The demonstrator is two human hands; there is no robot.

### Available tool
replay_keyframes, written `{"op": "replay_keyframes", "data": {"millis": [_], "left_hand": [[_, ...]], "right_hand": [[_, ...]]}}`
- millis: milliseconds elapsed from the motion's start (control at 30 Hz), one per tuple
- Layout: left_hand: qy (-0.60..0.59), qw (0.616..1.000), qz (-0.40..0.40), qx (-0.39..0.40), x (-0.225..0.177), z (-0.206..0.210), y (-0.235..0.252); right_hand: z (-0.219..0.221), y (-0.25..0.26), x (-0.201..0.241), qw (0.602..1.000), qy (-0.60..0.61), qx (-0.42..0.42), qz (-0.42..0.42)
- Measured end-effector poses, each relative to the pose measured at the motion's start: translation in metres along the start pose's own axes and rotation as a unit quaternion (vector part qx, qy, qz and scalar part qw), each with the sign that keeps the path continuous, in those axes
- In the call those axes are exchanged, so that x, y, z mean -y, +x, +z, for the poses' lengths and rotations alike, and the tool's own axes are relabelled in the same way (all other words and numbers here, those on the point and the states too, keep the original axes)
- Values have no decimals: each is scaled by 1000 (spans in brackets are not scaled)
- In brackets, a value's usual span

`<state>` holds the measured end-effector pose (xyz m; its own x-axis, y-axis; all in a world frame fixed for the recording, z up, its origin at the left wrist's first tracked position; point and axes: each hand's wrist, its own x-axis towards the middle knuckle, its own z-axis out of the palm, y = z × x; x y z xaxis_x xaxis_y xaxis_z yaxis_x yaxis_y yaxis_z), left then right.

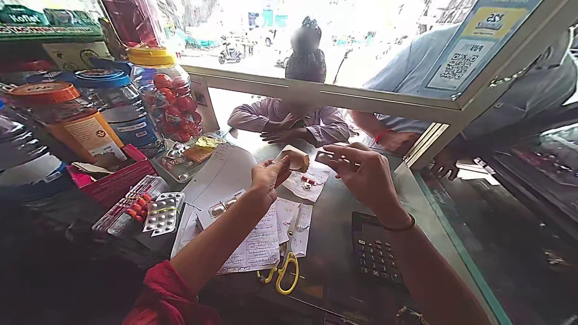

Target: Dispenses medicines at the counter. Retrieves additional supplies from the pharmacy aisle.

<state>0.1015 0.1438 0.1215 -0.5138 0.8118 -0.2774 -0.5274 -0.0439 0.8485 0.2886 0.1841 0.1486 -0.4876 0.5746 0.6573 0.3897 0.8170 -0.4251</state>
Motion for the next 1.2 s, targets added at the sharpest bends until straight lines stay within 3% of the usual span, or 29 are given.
{"op": "replay_keyframes", "data": {"millis": [133, 333, 467, 667, 767, 900, 967, 1200], "left_hand": [[-24, 1000, -1, 10, 9, 4, -3], [-68, 997, 1, 47, 13, 1, -9], [-78, 995, -15, 53, 15, -2, -13], [-61, 993, -39, 98, 25, -10, -9], [-38, 992, -47, 106, 31, -14, -5], [-86, 991, -31, 101, 37, -20, 3], [-104, 989, -14, 109, 38, -21, 1], [-155, 982, -25, 105, 43, -25, 3]], "right_hand": [[6, -5, 6, 998, 53, 8, 44], [24, -9, 1, 997, -47, -54, -43], [25, -9, -1, 998, -23, -53, -26], [37, -8, -16, 987, -59, -99, -110], [37, -10, -17, 993, -35, -58, -97], [30, -4, -23, 993, 105, 51, 23], [29, -3, -28, 988, 133, 65, 39], [30, -7, -24, 998, 29, 18, -44]]}}
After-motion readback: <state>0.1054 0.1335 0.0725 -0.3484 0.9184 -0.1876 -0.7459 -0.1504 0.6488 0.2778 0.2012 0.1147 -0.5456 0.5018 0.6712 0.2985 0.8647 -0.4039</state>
